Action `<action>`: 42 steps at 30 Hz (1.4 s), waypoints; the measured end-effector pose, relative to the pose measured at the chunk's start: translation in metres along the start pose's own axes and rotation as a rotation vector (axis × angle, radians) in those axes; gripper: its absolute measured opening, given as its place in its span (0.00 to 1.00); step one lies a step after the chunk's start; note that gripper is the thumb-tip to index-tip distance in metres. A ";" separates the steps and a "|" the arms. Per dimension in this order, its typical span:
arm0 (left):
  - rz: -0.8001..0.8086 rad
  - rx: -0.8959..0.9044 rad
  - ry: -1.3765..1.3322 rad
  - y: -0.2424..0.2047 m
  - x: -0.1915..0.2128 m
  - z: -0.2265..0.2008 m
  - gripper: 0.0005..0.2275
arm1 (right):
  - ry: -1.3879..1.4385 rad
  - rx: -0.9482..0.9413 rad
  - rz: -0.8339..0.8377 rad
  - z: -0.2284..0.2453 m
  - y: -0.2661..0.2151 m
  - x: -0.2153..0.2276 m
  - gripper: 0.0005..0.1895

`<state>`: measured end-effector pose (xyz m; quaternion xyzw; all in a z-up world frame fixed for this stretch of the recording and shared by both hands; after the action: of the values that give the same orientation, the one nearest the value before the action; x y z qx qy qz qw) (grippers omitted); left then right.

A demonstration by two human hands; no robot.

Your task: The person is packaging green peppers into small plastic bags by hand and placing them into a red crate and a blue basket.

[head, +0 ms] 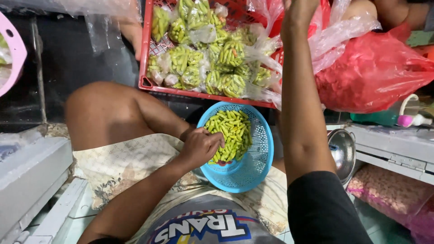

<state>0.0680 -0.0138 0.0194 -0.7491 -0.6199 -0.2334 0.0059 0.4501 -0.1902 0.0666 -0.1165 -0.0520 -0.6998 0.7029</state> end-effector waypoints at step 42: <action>-0.016 -0.009 0.066 -0.014 -0.012 0.009 0.10 | 0.010 -0.124 0.124 0.043 -0.332 0.051 0.30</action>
<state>0.0567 -0.0194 0.0035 -0.7361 -0.6242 -0.2609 0.0212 0.1241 -0.2271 0.1504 -0.1594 0.0021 -0.6573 0.7366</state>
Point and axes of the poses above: each hand's wrist, its own y-axis towards the middle knuckle, its own x-axis out of the back of the hand, z = x × y, the point moved 7 cm from there along y, towards the middle knuckle, and after that the axes turned 6 degrees about -x, right-handed, at the moved point
